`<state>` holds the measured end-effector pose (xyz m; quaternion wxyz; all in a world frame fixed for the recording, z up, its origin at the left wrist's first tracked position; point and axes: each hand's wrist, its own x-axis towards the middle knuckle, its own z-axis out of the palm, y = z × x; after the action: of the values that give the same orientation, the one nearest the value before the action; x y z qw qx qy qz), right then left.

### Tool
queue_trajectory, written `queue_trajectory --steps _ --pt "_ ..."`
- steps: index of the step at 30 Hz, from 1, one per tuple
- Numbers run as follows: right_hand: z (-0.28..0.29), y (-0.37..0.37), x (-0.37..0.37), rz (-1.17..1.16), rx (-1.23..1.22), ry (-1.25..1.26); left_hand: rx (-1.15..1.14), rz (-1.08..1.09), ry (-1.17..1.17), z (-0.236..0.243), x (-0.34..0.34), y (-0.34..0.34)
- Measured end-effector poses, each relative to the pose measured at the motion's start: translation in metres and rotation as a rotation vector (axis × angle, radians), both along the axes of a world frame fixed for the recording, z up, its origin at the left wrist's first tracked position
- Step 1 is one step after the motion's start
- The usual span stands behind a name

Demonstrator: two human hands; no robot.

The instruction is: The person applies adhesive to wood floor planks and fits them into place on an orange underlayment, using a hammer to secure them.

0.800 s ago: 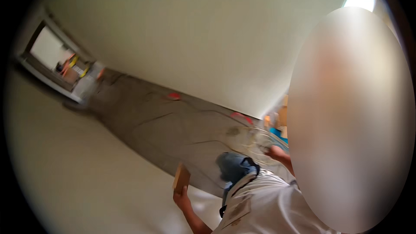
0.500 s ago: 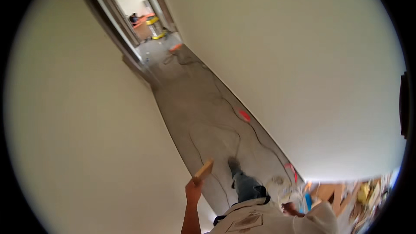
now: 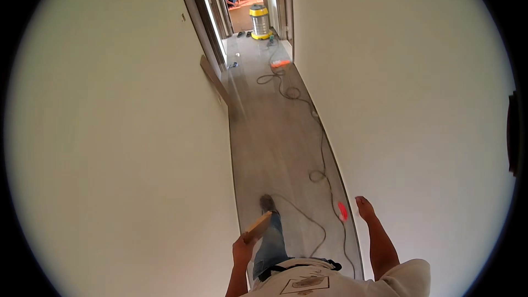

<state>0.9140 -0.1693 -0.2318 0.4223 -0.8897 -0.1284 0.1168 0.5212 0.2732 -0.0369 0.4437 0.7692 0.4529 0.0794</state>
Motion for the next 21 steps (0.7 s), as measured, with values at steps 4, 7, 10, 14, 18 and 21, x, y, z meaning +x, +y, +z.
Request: queue_trajectory --steps 4,7,10,14,18,21 --pt "-0.053 0.011 0.049 -0.251 -0.228 0.276 -0.112 -0.081 0.049 0.021 0.130 0.109" --pt "-0.079 0.099 0.002 -0.064 -0.663 0.536 -0.084 -0.105 0.063 0.036 0.219 0.203" --pt "-0.107 0.105 -0.043 0.317 -0.485 0.163 0.025 -0.287 0.024 0.068 0.339 0.286" --pt "-0.048 0.242 0.025 -0.125 -0.290 0.847 0.077 -0.376 -0.009 0.085 0.488 0.380" --pt "-0.043 0.354 0.183 -0.235 -0.183 0.967 0.078 -0.463 0.014 0.050 0.620 0.453" --pt "-0.042 0.435 0.312 -0.359 -0.041 1.091 0.067 -0.417 0.101 0.015 0.692 0.483"
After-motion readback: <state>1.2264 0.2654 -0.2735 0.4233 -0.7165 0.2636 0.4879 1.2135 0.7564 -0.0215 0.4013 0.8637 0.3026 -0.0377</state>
